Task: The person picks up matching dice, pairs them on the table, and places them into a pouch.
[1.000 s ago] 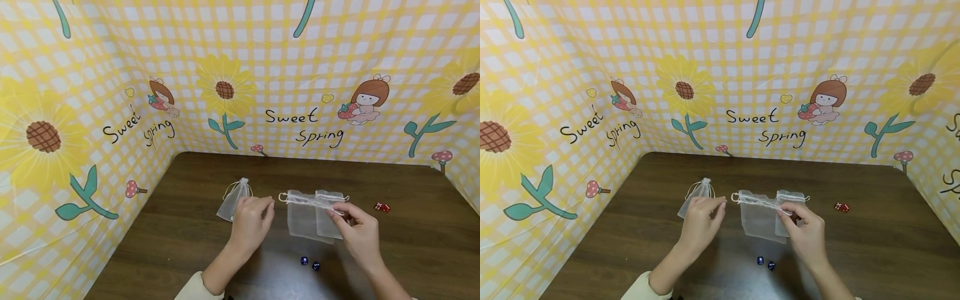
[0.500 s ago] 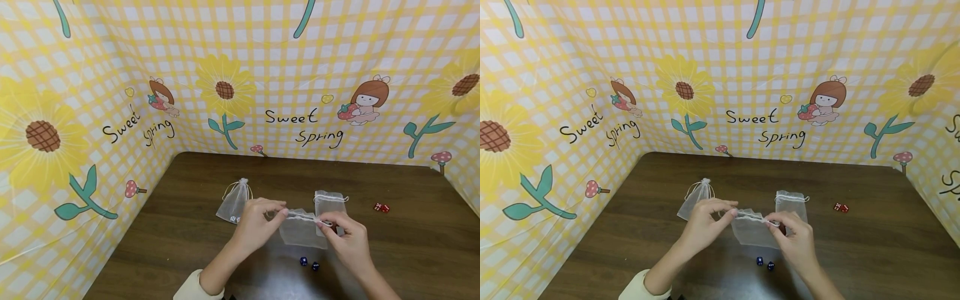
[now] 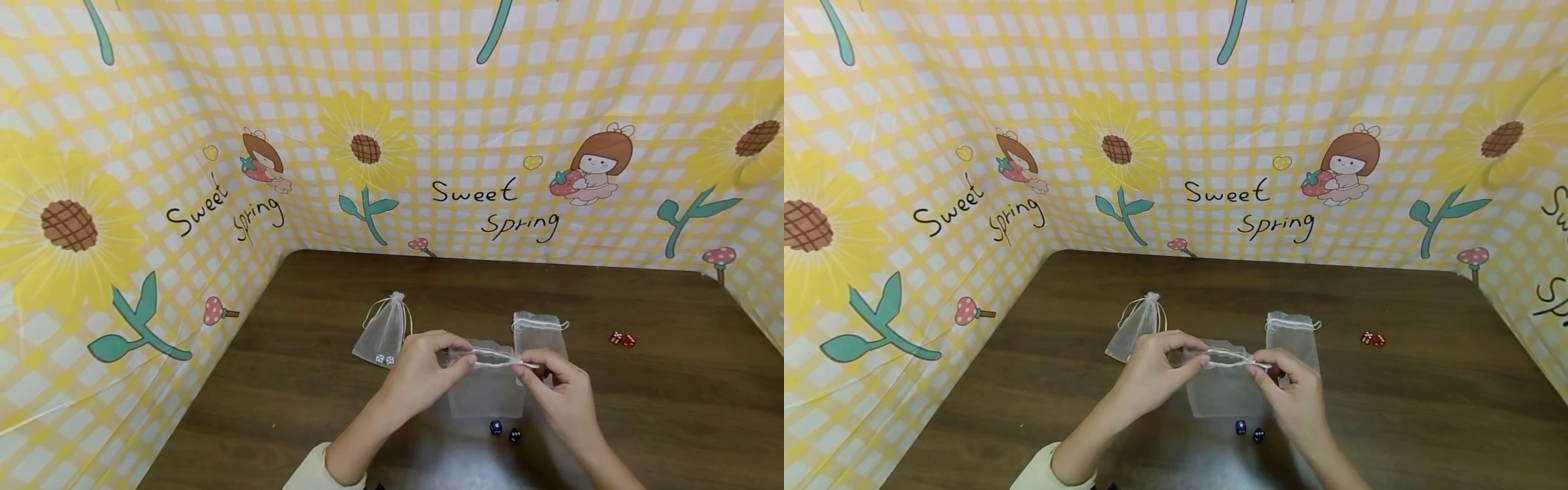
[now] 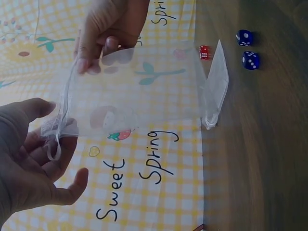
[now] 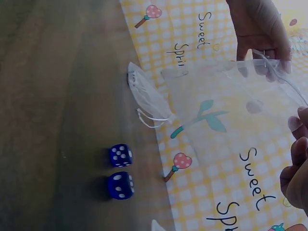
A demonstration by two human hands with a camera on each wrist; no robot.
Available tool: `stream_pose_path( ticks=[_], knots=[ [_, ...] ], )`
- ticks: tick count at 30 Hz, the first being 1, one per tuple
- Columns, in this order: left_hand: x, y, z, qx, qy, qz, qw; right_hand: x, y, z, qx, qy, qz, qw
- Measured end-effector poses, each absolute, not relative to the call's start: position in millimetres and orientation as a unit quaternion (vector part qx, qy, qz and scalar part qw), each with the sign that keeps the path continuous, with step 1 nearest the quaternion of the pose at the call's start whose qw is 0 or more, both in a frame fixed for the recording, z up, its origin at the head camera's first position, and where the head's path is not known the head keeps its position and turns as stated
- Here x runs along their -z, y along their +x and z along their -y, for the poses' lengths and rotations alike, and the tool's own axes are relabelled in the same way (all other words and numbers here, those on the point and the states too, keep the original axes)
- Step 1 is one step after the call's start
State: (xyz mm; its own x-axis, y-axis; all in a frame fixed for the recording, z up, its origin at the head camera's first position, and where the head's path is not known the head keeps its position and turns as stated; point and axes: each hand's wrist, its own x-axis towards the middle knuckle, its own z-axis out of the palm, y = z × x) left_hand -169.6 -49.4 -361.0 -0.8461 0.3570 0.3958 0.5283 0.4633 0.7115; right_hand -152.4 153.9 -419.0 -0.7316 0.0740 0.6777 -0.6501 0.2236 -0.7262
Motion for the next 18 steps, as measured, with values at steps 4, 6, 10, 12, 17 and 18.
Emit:
stream_pose_path(
  ticks=[4,6,10,12,17,18],
  knots=[
    [361.1,-169.9,49.6,0.446,-0.269,0.847,0.108,420.3,-150.1,-153.1,-0.587,0.161,0.738,0.292],
    [361.1,-170.3,49.8,0.443,-0.272,0.846,0.118,421.4,-149.8,-154.4,-0.576,0.146,0.754,0.279],
    [361.5,-171.5,50.2,0.44,-0.279,0.843,0.136,423.6,-148.3,-157.6,-0.556,0.107,0.787,0.244],
    [361.8,-171.8,50.3,0.438,-0.283,0.841,0.141,424.4,-146.5,-158.9,-0.549,0.089,0.8,0.226],
    [362.9,-171.8,49.9,0.439,-0.291,0.835,0.158,432.2,-143.2,-164.9,-0.509,0.103,0.84,0.157],
    [363.1,-171.7,49.7,0.44,-0.292,0.834,0.162,434.9,-143.2,-166.6,-0.5,0.115,0.847,0.139]
  ],
)
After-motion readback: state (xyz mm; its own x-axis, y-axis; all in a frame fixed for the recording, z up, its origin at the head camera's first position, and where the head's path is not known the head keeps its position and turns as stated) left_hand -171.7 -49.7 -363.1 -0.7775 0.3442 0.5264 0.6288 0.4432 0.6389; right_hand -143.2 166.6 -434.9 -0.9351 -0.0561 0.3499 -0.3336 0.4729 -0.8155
